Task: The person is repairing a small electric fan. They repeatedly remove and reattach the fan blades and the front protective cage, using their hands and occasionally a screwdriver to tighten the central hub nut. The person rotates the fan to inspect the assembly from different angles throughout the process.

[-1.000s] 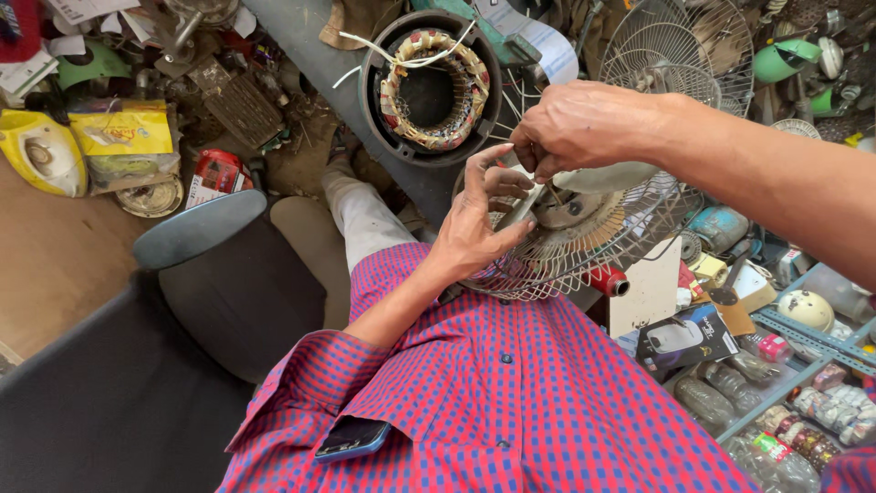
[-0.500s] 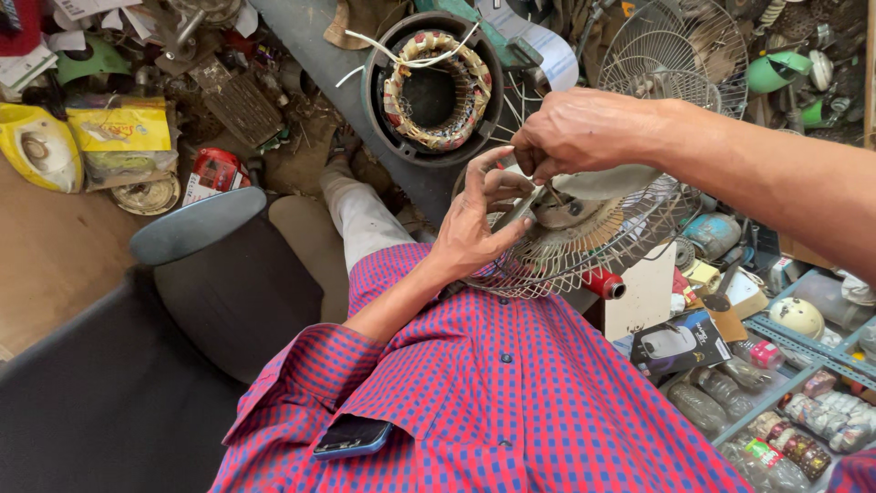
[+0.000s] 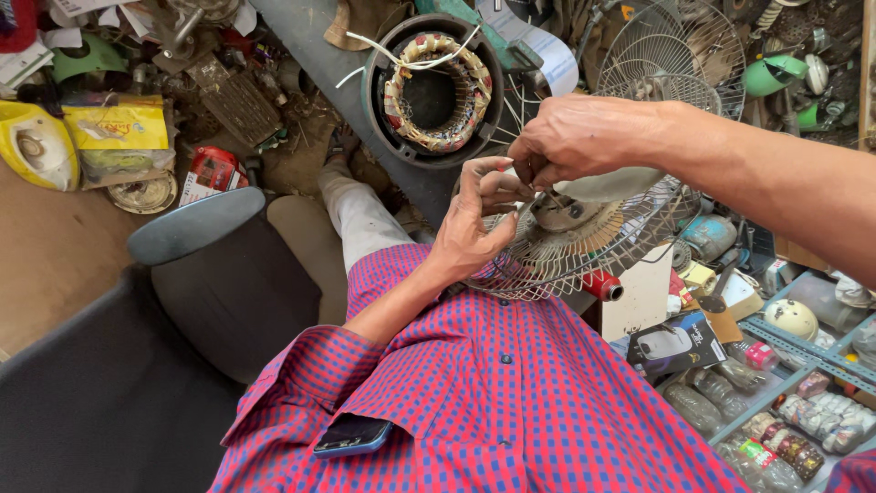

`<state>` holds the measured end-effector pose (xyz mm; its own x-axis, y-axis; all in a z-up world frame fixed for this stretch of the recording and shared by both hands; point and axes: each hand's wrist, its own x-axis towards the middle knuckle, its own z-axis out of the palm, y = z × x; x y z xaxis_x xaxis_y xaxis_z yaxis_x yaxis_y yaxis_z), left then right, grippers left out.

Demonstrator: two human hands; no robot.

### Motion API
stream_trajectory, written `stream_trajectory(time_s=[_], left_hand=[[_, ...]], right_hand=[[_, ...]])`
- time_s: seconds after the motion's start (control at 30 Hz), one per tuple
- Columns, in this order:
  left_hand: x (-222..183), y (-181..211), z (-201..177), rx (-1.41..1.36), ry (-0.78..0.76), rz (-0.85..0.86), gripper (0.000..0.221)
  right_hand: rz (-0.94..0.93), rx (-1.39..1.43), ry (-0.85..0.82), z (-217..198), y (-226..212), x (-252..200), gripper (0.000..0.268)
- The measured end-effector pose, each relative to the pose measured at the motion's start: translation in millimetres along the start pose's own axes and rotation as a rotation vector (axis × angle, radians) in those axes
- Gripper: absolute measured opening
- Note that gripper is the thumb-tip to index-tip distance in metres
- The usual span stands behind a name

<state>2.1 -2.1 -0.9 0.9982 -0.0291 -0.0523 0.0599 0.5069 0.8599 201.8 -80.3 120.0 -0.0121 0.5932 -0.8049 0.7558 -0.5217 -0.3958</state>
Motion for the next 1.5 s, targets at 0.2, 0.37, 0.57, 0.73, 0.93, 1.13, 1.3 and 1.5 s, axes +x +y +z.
stream_trajectory(time_s=[0.2,0.37,0.57,0.73,0.93,1.13,1.3,1.5], left_hand=[[4.1,-0.9,0.9,-0.030,0.019,-0.025,0.064],[11.2,-9.3,1.1,-0.066,0.021,-0.085,0.064],[21.2,-25.3,-2.4,-0.049,0.021,-0.086,0.057],[28.6,-36.5,1.4,-0.290,0.047,-0.136,0.068],[40.3,-52.3,4.6,-0.253,0.031,-0.108,0.067],[48.4,-47.1,3.4,-0.212,0.003,-0.135,0.076],[53.4,-23.2,-2.0,-0.050,-0.142,-0.130,0.062],[62.0,-7.7,-1.4,0.214,-0.173,0.058,0.040]], right_hand=[[0.057,-0.128,0.034,1.7,-3.3,-1.8,0.022],[0.126,-0.335,0.101,11.2,-5.1,-6.7,0.027],[0.051,-0.501,0.193,21.8,-4.7,2.5,0.023],[0.076,-0.585,0.088,24.3,0.1,17.8,0.029],[0.037,-0.619,0.172,16.4,-6.7,11.0,0.024],[-0.055,-0.414,0.524,-19.1,-27.8,-21.9,0.037],[0.032,-0.055,1.038,2.3,-22.2,-117.3,0.022],[0.232,0.757,1.647,155.7,10.7,-130.7,0.021]])
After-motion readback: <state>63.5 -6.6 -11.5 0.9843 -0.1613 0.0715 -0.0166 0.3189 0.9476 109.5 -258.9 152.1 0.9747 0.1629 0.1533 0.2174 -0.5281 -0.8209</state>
